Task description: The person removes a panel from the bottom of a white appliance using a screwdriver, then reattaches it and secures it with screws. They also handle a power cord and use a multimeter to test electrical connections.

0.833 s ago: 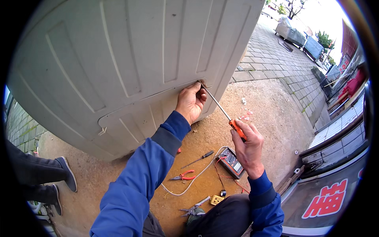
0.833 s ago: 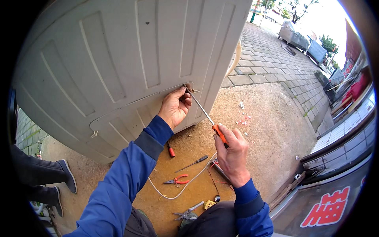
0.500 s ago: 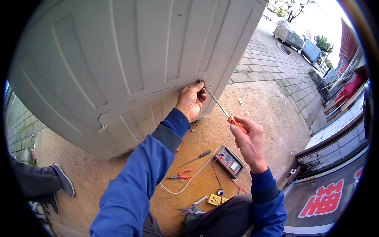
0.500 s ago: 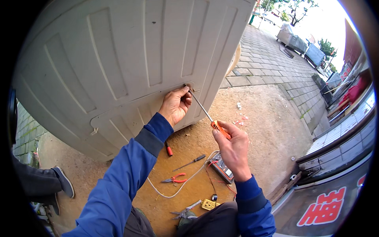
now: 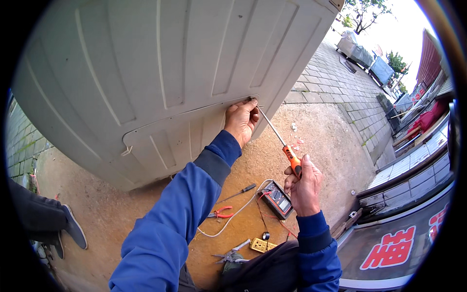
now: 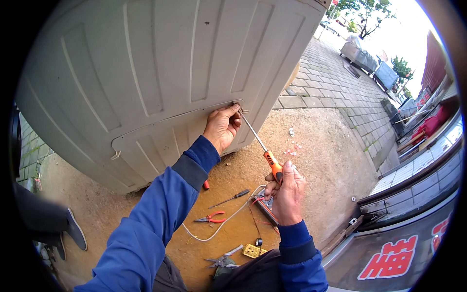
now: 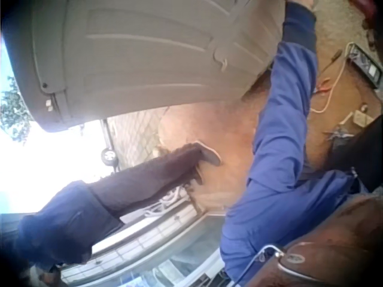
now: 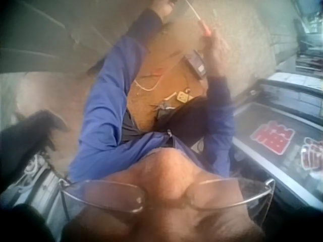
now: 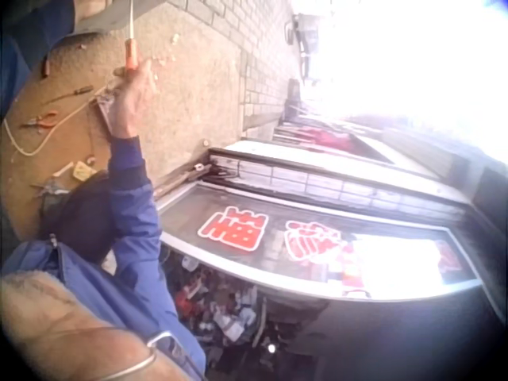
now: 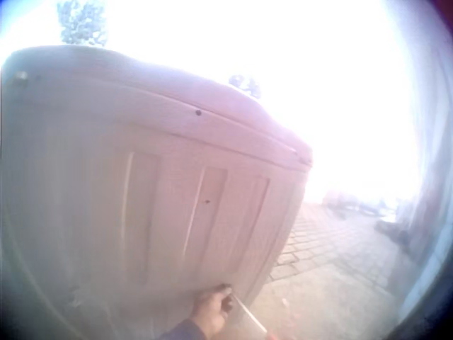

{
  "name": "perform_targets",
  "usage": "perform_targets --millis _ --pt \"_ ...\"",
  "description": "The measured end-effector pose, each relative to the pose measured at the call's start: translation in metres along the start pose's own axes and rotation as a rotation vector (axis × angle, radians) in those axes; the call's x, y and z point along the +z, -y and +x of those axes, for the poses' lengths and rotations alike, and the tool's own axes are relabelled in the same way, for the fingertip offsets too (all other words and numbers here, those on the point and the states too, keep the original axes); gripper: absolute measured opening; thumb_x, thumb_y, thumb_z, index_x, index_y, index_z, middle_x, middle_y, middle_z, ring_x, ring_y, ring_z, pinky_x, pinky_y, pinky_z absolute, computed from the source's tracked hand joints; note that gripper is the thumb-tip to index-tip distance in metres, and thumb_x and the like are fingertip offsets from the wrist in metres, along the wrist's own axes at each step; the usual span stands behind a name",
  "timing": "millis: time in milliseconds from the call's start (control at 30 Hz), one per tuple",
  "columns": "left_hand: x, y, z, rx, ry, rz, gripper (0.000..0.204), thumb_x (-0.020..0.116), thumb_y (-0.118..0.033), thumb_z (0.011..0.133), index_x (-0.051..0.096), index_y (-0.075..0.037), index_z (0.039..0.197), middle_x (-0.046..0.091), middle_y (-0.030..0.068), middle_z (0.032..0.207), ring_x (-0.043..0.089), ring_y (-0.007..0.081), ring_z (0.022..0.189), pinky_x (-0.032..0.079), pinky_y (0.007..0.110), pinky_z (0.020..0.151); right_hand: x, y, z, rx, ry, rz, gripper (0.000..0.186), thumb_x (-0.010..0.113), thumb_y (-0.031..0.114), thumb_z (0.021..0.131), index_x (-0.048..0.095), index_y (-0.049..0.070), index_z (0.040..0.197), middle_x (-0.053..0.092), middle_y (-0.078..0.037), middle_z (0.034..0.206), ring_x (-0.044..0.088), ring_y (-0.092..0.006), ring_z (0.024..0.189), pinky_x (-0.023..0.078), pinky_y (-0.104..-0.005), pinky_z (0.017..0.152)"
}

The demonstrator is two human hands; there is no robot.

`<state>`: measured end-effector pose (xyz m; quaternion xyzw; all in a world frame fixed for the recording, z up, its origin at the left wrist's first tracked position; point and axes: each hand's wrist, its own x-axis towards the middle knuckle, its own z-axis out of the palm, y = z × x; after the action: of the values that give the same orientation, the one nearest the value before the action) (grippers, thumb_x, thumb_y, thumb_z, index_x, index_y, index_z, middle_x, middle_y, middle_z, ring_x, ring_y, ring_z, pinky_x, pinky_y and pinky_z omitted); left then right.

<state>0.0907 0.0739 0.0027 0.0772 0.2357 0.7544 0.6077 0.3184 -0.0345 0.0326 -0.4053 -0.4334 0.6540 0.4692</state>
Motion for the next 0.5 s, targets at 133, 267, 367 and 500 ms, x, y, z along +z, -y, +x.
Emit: perform_targets --millis 133,267,367,500 --pt "0.005 0.001 0.000 -0.040 -0.020 0.018 0.005 0.068 -0.001 0.092 0.065 -0.004 0.091 0.062 0.0027 0.081 0.057 0.0108 0.067 0.046 0.022 0.054 0.019 -0.001 0.004 -0.195 -0.222 0.008 0.026 0.063 0.020 0.100 0.054 -0.001 0.111 0.065 -0.012 0.089 0.067 -0.0182 0.070 0.055 -0.0294 0.054" --pt "0.001 -0.001 -0.001 -0.034 -0.011 0.008 0.004 0.068 -0.001 0.092 0.065 -0.004 0.093 0.062 0.0020 0.081 0.057 0.0102 0.068 0.047 0.022 0.055 0.013 -0.005 0.005 -0.244 -0.214 -0.066 0.023 0.065 0.016 0.098 0.055 -0.002 0.106 0.065 -0.012 0.089 0.066 -0.0171 0.067 0.052 -0.0272 0.052" --pt "0.000 -0.004 0.000 -0.004 0.012 0.001 0.005 0.068 -0.002 0.092 0.065 -0.005 0.093 0.062 0.0013 0.083 0.057 0.0098 0.069 0.047 0.023 0.055 -0.004 0.005 0.004 0.029 -0.024 0.007 0.023 0.066 0.014 0.097 0.055 -0.004 0.106 0.065 -0.013 0.091 0.066 -0.0169 0.068 0.052 -0.0264 0.053" --pt "0.001 0.002 0.000 -0.026 0.016 0.015 0.005 0.069 -0.002 0.092 0.065 -0.005 0.093 0.062 0.0014 0.083 0.058 0.0104 0.070 0.047 0.022 0.055 0.019 -0.015 0.014 -0.364 -0.330 -0.252 0.033 0.059 0.033 0.102 0.056 0.000 0.099 0.062 -0.009 0.075 0.054 -0.0117 0.046 0.041 -0.0239 0.038"
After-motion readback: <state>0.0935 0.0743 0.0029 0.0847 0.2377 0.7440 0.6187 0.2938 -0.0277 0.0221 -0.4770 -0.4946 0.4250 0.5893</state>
